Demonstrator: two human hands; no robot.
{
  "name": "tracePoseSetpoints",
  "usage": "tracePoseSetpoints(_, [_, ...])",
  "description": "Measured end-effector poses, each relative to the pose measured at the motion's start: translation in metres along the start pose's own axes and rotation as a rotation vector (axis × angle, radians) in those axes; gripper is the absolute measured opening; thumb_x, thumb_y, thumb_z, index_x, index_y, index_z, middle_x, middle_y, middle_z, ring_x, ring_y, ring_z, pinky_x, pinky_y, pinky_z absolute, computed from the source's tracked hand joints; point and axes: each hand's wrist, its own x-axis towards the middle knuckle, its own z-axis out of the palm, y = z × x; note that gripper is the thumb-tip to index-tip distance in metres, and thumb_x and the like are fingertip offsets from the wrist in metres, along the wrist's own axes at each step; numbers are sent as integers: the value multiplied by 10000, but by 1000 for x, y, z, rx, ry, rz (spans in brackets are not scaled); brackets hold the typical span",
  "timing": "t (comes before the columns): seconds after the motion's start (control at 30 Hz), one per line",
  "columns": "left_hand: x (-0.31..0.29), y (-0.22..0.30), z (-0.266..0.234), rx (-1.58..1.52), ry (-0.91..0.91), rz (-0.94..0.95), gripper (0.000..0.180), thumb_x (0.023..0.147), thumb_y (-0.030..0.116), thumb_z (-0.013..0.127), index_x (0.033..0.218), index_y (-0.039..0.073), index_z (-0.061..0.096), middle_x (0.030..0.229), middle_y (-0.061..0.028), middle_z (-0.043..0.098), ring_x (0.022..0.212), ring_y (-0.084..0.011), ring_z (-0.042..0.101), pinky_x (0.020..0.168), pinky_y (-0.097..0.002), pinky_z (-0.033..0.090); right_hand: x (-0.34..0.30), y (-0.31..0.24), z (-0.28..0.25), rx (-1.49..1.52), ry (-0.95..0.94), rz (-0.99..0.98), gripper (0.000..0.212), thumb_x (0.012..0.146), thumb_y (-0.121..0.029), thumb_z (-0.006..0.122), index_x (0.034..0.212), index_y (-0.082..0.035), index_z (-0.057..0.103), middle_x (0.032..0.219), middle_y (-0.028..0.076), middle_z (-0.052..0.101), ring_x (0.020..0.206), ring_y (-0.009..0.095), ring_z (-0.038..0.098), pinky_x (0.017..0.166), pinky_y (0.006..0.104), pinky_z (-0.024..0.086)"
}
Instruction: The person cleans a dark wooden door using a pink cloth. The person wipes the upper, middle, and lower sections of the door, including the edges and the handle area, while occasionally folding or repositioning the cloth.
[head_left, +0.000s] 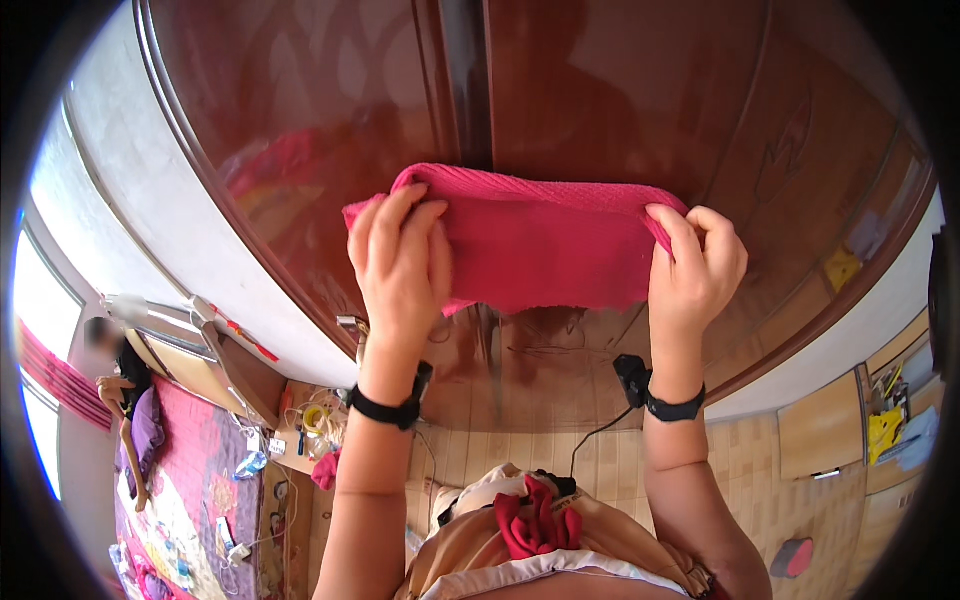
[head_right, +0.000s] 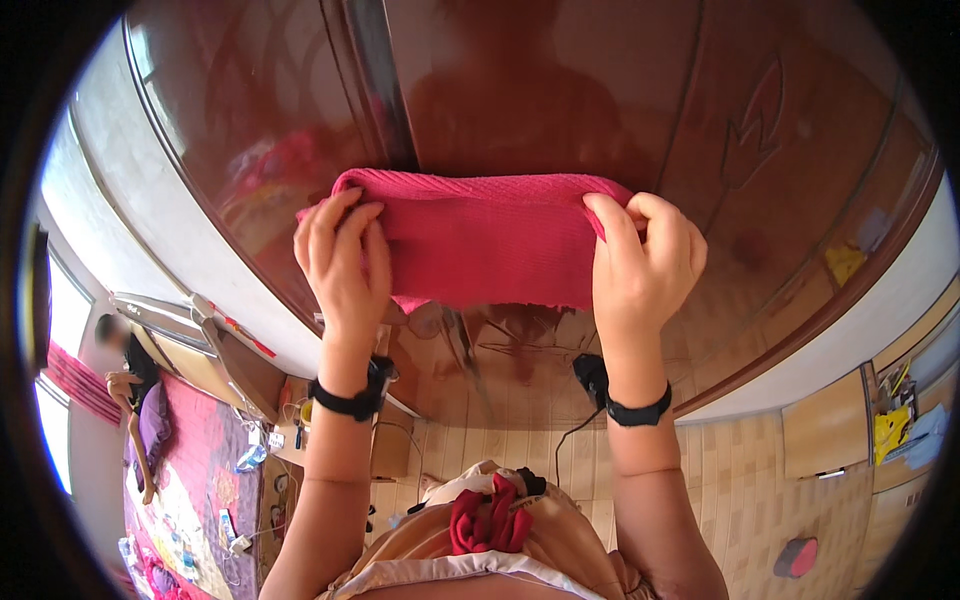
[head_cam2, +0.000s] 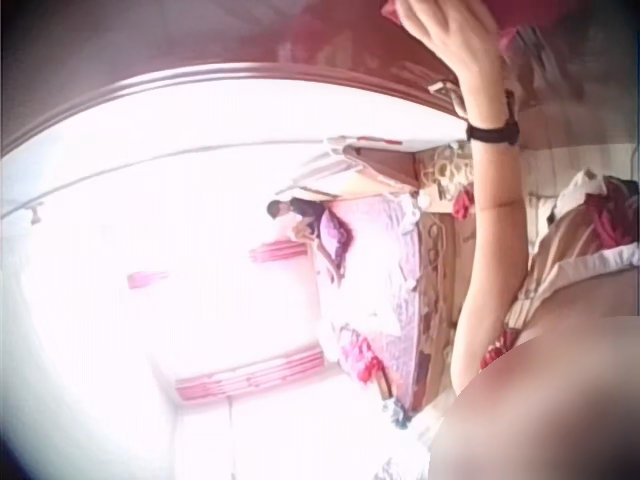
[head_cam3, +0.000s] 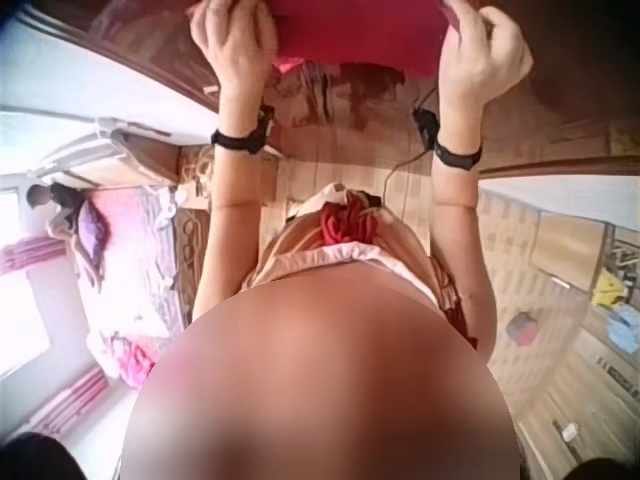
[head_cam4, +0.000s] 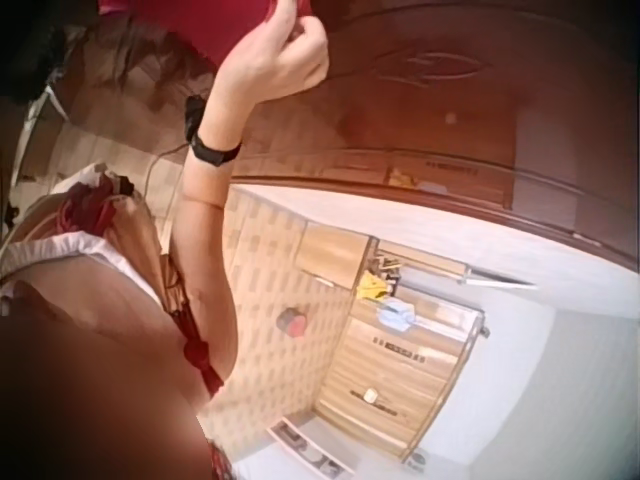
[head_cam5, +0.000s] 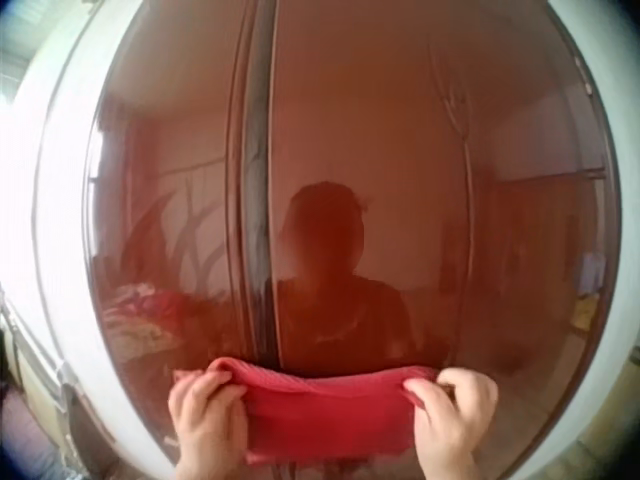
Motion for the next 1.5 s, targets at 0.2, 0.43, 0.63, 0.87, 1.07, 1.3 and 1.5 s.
tracePoseSetpoints(0.2, [-27,7,8,294,-107,-34,385,753,320,668,1092,141,632,1261,8,502,1197,-241,417,1052,-519,206,9,-3,-29,-84,-146,138,357,690,-92,684,1020,-226,690,916,-37,535,829,136,501,837,345,327])
tracePoseSetpoints(0.43, [-32,16,5,495,-1,168,352,698,288,741,1008,150,647,1266,3,441,1209,-296,364,981,-439,260,14,8,-18,-125,-137,292,307,729,-64,665,999,-205,702,703,-5,533,594,148,502,575,281,401])
tracePoseSetpoints(0.63, [-9,34,-14,320,-26,-100,207,739,173,690,931,142,619,1001,-2,533,962,-188,485,807,-354,348,7,4,-21,302,-116,597,330,841,-11,586,1163,-86,584,845,98,645,646,121,619,522,234,463])
tracePoseSetpoints(0.87, [-7,41,-7,-315,-271,-364,293,799,123,640,1034,-14,530,708,-115,601,604,-286,575,528,-367,470,-28,-4,-11,685,-173,299,231,827,25,591,1028,-10,482,1256,243,482,1134,343,513,942,416,415])
tracePoseSetpoints(1.07, [-20,24,38,-205,38,-42,368,773,194,648,1139,192,617,1274,-68,479,1151,-301,430,967,-412,332,-50,-6,26,191,-215,-93,543,817,-396,633,1246,-107,467,1421,207,263,1299,455,235,1024,565,233])
tracePoseSetpoints(1.3, [-17,-18,21,66,-49,-184,586,697,618,596,1225,371,538,1450,-159,254,1292,-557,106,987,-700,59,-25,-57,56,-108,-138,-205,681,791,-678,443,1304,-230,443,1449,153,248,1313,466,194,1023,653,103])
tracePoseSetpoints(1.5, [-40,-84,-3,167,-89,-279,615,720,615,596,1176,201,591,1463,-240,145,1301,-563,18,998,-688,48,-24,-134,87,-85,-140,-235,669,763,-673,500,1339,-344,412,1462,95,245,1321,441,200,997,694,82])
